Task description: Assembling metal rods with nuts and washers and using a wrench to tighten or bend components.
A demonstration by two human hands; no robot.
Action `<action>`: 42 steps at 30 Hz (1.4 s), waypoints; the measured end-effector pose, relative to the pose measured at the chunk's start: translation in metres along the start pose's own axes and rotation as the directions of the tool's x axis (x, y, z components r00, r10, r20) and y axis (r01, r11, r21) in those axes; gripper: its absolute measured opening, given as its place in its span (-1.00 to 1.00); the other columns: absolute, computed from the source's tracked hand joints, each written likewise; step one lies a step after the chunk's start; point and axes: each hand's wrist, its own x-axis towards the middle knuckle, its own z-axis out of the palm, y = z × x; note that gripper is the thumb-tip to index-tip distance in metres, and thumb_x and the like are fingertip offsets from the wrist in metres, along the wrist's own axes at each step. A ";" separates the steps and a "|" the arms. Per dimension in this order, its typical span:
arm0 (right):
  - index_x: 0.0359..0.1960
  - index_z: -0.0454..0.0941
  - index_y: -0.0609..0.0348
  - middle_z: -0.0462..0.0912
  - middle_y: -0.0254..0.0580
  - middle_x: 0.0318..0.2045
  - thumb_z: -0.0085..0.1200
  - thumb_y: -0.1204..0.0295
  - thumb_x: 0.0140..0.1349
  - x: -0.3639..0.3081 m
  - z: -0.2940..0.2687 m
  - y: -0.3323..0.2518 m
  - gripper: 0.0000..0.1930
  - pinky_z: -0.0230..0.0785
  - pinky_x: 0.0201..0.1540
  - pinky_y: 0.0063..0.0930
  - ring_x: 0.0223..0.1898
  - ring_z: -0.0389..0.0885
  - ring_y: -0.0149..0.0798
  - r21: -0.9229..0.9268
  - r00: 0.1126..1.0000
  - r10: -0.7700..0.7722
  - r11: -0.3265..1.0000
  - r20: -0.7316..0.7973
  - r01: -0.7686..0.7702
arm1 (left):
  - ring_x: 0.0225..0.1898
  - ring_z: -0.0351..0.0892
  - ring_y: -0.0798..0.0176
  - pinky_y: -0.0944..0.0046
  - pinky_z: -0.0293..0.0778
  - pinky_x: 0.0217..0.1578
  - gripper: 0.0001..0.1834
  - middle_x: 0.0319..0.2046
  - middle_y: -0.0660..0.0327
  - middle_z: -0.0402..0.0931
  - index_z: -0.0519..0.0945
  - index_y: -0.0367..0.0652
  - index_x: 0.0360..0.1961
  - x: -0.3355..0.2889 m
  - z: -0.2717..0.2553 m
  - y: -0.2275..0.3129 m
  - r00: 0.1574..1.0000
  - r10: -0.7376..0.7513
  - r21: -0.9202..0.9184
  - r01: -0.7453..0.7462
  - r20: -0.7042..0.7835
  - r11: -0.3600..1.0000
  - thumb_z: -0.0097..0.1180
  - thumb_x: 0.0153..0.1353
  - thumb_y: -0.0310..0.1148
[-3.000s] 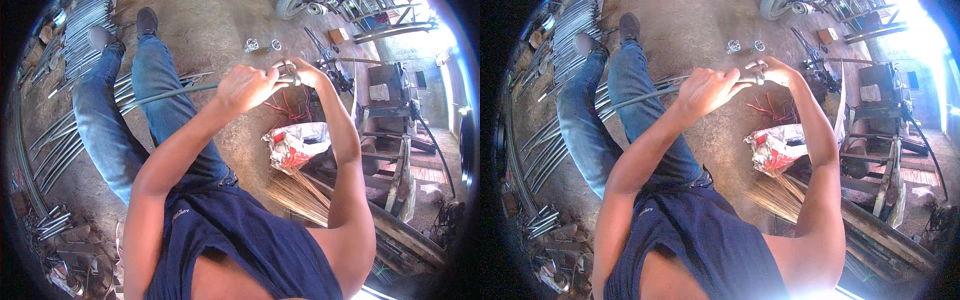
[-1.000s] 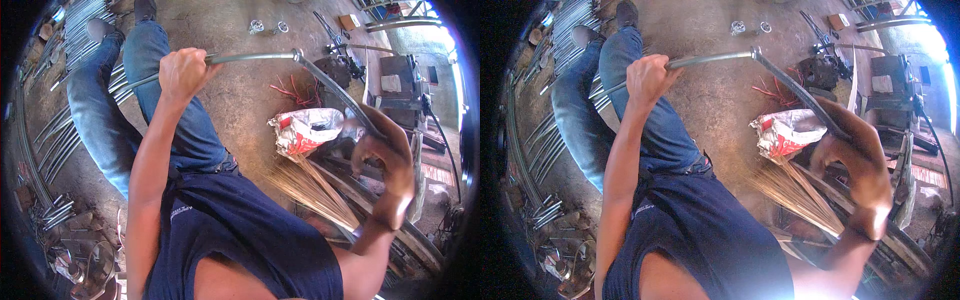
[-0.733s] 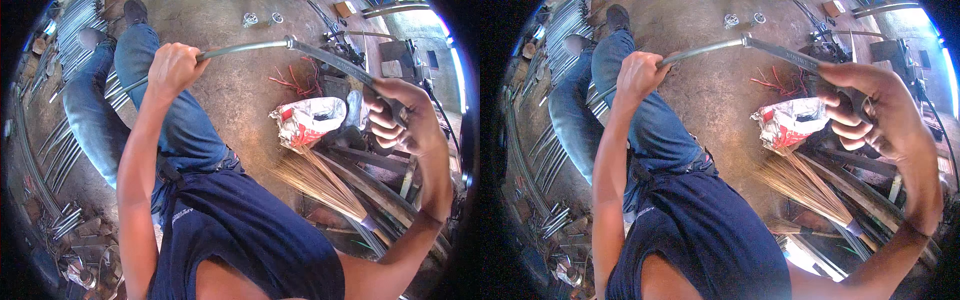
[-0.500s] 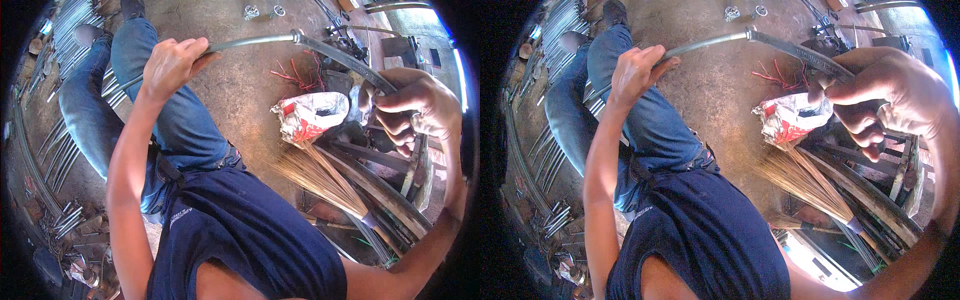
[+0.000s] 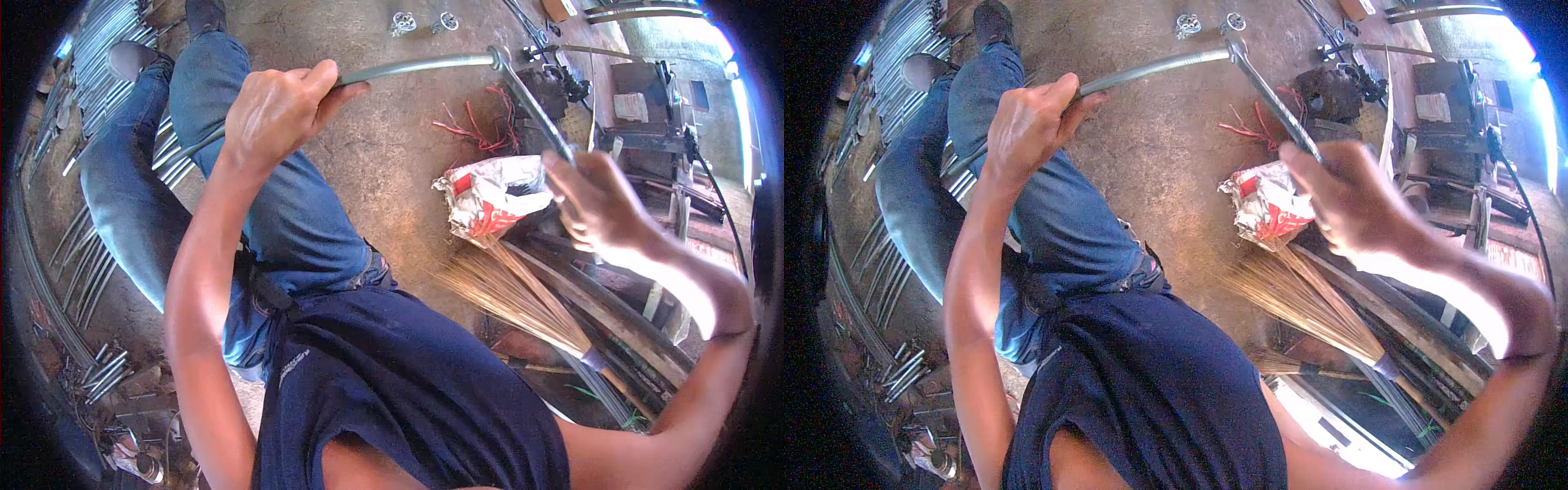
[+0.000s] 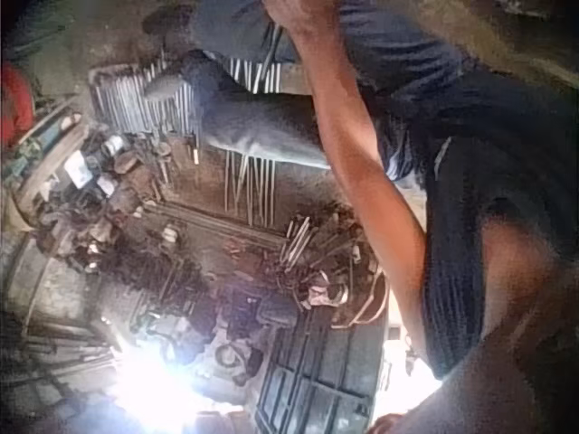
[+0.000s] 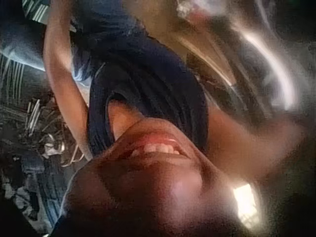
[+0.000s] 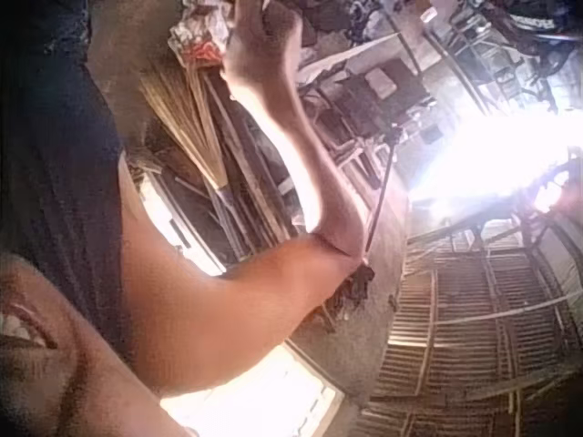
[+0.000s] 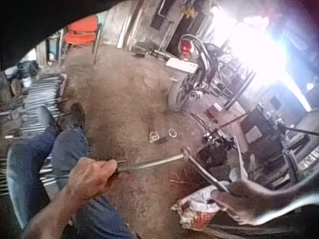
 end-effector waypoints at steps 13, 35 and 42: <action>-0.73 0.24 0.15 0.20 -0.45 -0.83 -0.08 0.27 0.47 0.165 0.044 0.082 -0.48 -0.08 -0.69 -0.39 -0.74 0.10 -0.51 -0.197 0.556 -0.743 0.649 -0.374 0.735 | -0.62 0.58 -0.03 0.07 0.43 -0.65 -0.61 -0.71 0.08 0.47 0.38 -0.14 -0.50 0.006 -0.002 -0.003 0.993 0.006 0.006 -0.005 -0.114 1.000 0.24 0.21 -0.10; -0.55 0.58 0.25 0.58 0.04 -0.58 0.21 0.15 0.13 0.181 -0.127 -0.160 -0.63 0.38 -0.39 -0.09 -0.49 0.57 0.06 -0.879 0.747 -0.494 -0.083 0.445 0.469 | -0.65 0.52 -0.13 0.01 0.36 -0.65 -0.54 -0.75 -0.03 0.40 0.43 -0.17 -0.53 0.024 -0.017 -0.001 0.993 -0.098 -0.018 0.100 0.059 0.995 0.17 0.24 0.01; -0.60 0.58 0.25 0.55 -0.08 -0.68 0.35 0.00 -0.11 0.069 -0.122 -0.218 -0.52 0.39 -0.50 -0.13 -0.65 0.50 0.00 -0.840 0.752 -0.597 -0.531 0.281 -0.108 | -0.63 0.46 -0.20 -0.01 0.30 -0.65 -0.53 -0.73 -0.06 0.38 0.42 -0.21 -0.51 0.027 -0.014 -0.017 0.999 -0.036 -0.109 0.040 0.040 0.993 0.15 0.26 0.00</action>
